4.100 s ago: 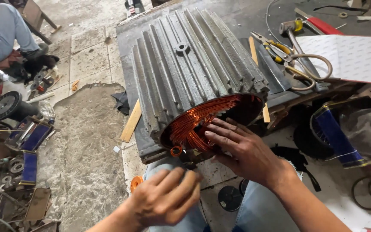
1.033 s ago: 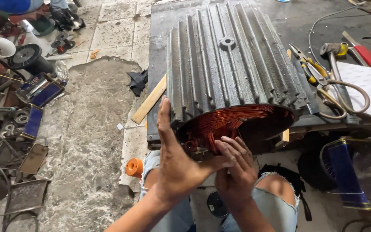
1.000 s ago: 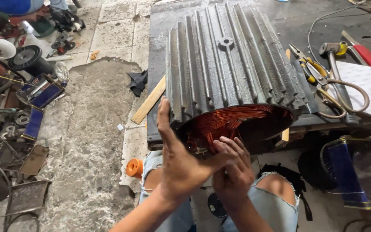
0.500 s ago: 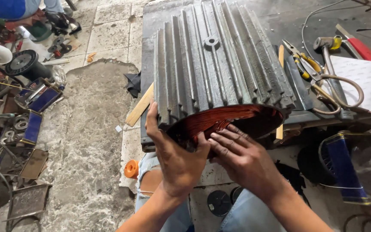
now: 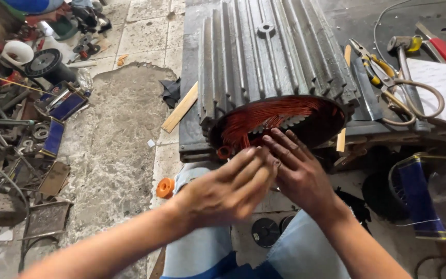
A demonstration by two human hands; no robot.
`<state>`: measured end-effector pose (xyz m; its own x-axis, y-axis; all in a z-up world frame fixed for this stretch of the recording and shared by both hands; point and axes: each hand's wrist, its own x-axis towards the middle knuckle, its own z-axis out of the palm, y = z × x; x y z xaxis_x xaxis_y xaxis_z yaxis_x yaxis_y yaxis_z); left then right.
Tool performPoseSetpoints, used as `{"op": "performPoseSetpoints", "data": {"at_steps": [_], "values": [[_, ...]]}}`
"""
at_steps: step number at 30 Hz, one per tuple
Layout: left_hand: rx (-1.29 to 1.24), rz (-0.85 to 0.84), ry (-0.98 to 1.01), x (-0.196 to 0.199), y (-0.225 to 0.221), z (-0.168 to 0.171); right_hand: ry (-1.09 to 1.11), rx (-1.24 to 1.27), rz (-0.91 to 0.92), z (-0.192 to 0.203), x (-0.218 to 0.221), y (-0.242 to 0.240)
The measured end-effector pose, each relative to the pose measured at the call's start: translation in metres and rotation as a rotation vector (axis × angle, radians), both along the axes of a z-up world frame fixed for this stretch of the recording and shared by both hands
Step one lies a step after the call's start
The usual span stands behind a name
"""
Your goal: Shaping and fitting copper wire coils into the stator slots of an electric motor housing using a wooden stick, hammer, and pliers.
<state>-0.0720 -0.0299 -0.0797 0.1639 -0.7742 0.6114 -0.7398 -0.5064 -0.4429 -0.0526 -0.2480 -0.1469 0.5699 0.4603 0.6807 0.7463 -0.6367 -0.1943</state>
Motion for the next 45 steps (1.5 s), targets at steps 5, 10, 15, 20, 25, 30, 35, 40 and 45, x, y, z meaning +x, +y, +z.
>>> {"op": "performPoseSetpoints", "data": {"at_steps": [5, 10, 15, 20, 25, 30, 35, 40, 45], "values": [[0.5, 0.042, -0.323, 0.024, -0.004, 0.024, -0.272, -0.044, 0.016, 0.004, 0.015, 0.001], [0.757, 0.082, -0.239, 0.029, -0.014, 0.031, -0.284, -0.081, -0.031, 0.007, 0.019, 0.006], [0.425, -0.065, 0.169, 0.054, -0.017, -0.001, -0.302, -0.047, -0.129, -0.02, 0.027, 0.017], [0.691, 0.08, -0.011, 0.056, -0.029, -0.023, -0.422, 0.102, -0.242, -0.027, 0.027, 0.03], [0.747, 0.102, -0.01, 0.03, -0.017, 0.027, -0.349, 0.149, -0.216, -0.007, 0.004, 0.031], [0.812, 0.153, -0.107, 0.034, -0.015, 0.024, -0.387, 0.201, -0.226, -0.01, 0.015, 0.037], [0.486, 0.039, 0.141, 0.061, -0.02, -0.039, -0.351, 0.276, -0.326, -0.032, 0.022, 0.049], [0.576, 0.119, -0.245, 0.046, -0.005, 0.011, -0.361, 0.265, -0.324, -0.022, 0.013, 0.051], [0.563, 0.062, -0.284, 0.051, -0.002, 0.009, -0.434, 0.183, -0.332, -0.027, 0.019, 0.053]]}}
